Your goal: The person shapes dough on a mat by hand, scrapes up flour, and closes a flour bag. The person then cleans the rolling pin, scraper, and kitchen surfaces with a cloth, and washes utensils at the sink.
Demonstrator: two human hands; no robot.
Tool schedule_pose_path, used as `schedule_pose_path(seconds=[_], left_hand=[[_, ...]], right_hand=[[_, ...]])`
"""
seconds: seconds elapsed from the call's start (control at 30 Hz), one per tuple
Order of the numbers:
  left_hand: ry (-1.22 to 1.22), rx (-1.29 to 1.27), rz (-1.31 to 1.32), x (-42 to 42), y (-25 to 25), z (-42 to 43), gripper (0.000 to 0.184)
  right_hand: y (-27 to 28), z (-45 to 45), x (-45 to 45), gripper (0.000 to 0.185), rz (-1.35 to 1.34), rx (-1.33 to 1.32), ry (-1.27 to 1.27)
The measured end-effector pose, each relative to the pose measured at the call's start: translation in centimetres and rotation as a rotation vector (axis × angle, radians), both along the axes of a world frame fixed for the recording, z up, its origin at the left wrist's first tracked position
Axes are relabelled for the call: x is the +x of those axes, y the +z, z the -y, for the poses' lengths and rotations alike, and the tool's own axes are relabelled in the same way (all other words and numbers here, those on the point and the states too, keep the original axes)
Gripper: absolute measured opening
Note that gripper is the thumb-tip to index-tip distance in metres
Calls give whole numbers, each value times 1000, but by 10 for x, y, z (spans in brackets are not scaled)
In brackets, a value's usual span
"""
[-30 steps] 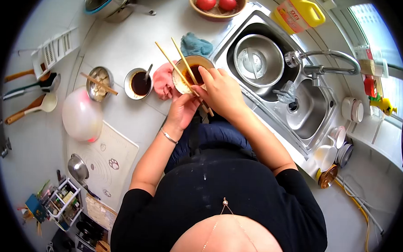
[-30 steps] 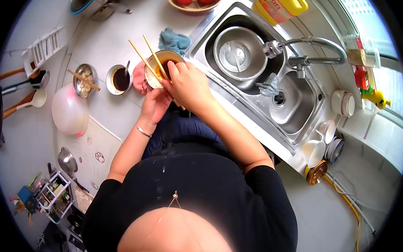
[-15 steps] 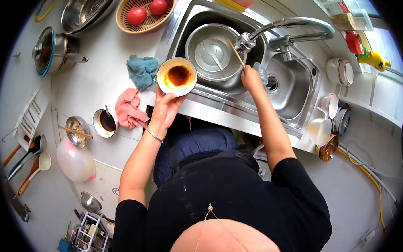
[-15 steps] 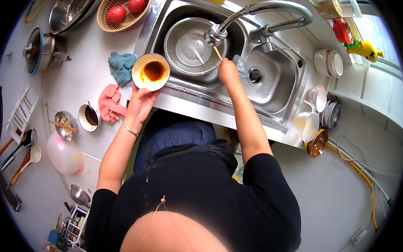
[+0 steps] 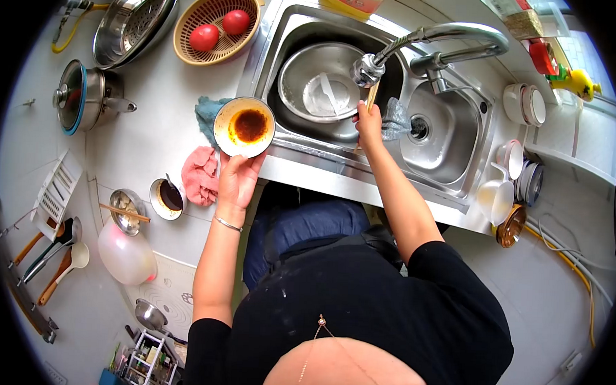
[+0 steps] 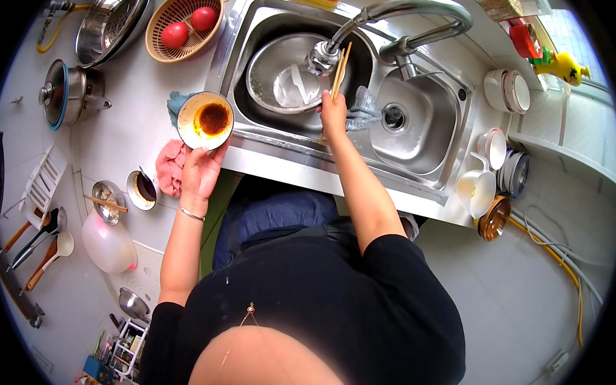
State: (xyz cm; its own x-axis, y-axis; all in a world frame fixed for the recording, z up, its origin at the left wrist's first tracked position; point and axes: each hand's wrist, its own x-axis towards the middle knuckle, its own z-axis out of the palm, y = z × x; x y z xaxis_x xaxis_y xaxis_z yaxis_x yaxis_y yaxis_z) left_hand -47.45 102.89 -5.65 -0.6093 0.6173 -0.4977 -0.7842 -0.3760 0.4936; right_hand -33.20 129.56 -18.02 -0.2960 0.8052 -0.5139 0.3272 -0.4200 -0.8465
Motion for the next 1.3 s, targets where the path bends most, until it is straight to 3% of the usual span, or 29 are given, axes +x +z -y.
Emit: schedule_pose_path(seconds=[0.17, 0.27, 0.43, 0.5, 0.73, 0.9, 0.97, 1.07, 1.13, 1.3], left_hand=[[-47, -27, -36, -13, 5, -6, 59], [-89, -82, -86, -22, 5, -15, 62], [-193, -230, -134, -36, -4, -46, 69], [-247, -227, -139, -44, -18, -62, 70], [-462, -584, -285, -43, -54, -140, 75], [-536, -776, -746, -45, -154, -180, 75], [-583, -947, -1060, -28, -128, -196, 78], [-660, -964, -1251, -14, -121, -210, 69], [-756, -988, -1653, -13, -128, -212, 60], [-796, -969, -1942, -9, -134, -212, 52]], right_hand=[[69, 16, 17, 21, -292, -207, -228], [136, 29, 56, 22, -179, -280, -262], [204, 52, 121, 17, -276, -187, -369], [215, 56, 141, 13, -256, -83, -457], [248, 57, 199, 10, -248, 30, -462], [261, 53, 199, 10, -200, 130, -593], [261, 52, 206, 10, -216, 131, -608], [263, 52, 216, 10, -230, 135, -634], [262, 54, 221, 9, -247, 144, -625], [260, 55, 225, 8, -254, 141, -612]])
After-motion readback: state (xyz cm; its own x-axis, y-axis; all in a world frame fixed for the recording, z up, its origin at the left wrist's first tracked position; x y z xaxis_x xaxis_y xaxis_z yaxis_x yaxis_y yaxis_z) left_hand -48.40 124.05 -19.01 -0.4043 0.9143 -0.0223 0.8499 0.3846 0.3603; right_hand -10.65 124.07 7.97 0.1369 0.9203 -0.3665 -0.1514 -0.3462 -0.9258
